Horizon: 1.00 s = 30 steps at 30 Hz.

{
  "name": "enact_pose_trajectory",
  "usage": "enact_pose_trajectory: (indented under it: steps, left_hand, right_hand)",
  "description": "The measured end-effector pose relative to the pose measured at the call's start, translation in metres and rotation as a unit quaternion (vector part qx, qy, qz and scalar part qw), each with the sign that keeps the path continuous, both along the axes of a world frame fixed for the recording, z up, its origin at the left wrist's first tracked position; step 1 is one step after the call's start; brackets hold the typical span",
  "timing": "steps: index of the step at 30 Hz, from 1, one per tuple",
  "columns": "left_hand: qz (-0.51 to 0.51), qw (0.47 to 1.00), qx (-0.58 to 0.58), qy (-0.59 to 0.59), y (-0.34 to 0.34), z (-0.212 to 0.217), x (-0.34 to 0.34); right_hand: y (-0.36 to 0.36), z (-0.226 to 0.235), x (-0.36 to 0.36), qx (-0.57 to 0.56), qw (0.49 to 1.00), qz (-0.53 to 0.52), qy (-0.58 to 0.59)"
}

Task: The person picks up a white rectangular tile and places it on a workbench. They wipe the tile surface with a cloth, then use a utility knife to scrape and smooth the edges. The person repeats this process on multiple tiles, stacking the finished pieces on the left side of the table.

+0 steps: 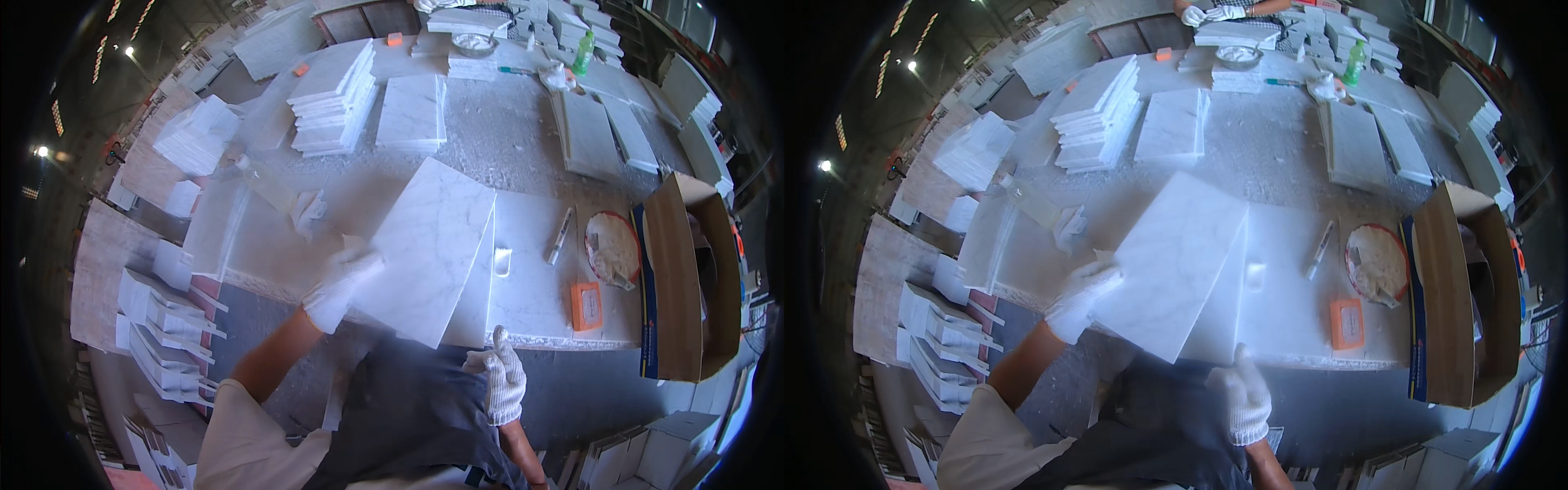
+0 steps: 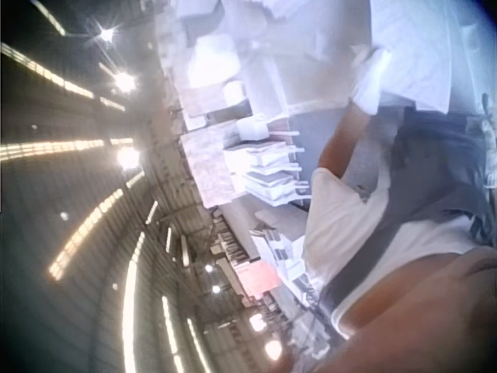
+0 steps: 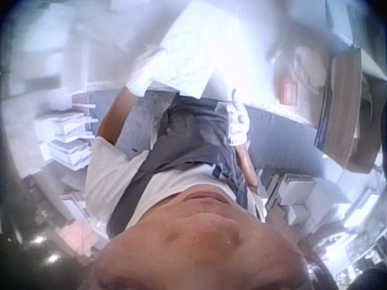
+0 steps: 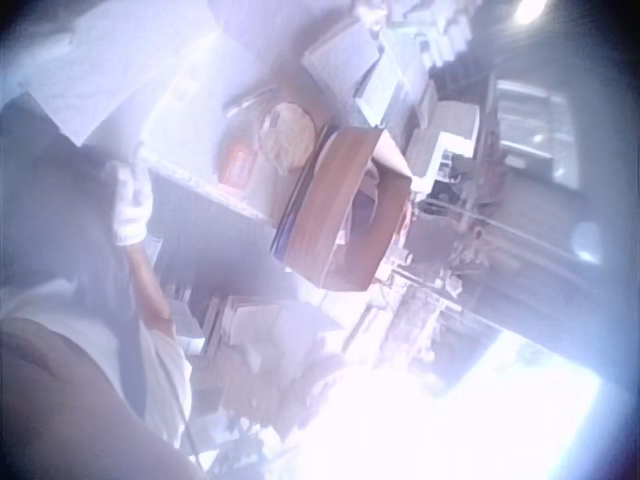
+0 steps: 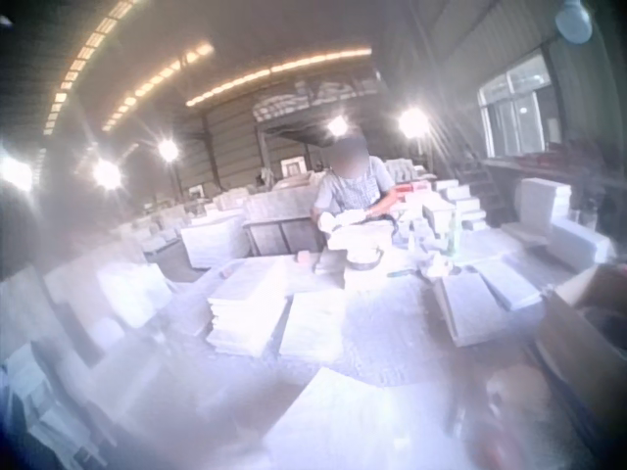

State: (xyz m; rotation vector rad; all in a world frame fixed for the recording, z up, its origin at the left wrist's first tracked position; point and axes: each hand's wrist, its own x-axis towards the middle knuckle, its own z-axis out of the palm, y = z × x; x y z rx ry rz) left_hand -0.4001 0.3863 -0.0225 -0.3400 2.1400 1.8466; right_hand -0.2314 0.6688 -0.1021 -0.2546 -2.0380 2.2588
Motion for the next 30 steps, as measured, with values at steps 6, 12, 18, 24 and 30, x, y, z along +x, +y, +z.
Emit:
enact_pose_trajectory:
  steps: [6, 12, 18, 24, 30]
  left_hand:
    - [0.05, 0.998, -0.041, 0.001, -0.022, 0.062, -0.047]
    - [0.023, 0.986, 0.165, 0.03, -0.064, 0.111, -0.136]
    - [-0.004, 0.98, 0.088, 0.18, -0.111, 0.118, -0.255]
    - [0.068, 0.976, 0.108, 0.177, -0.141, 0.107, -0.344]
    - [0.102, 0.976, 0.127, 0.141, -0.156, 0.098, -0.406]
  right_hand:
    - [-0.01, 0.007, -0.029, 0.139, 0.983, -0.076, 0.093]
    - [-0.025, 0.02, -0.074, 0.35, 0.926, -0.012, 0.14]
    - [-0.05, 0.025, -0.119, 0.466, 0.874, 0.044, 0.129]
    - [-0.058, 0.021, -0.137, 0.51, 0.848, 0.077, 0.121]
    - [-0.058, 0.023, -0.143, 0.504, 0.852, 0.091, 0.108]
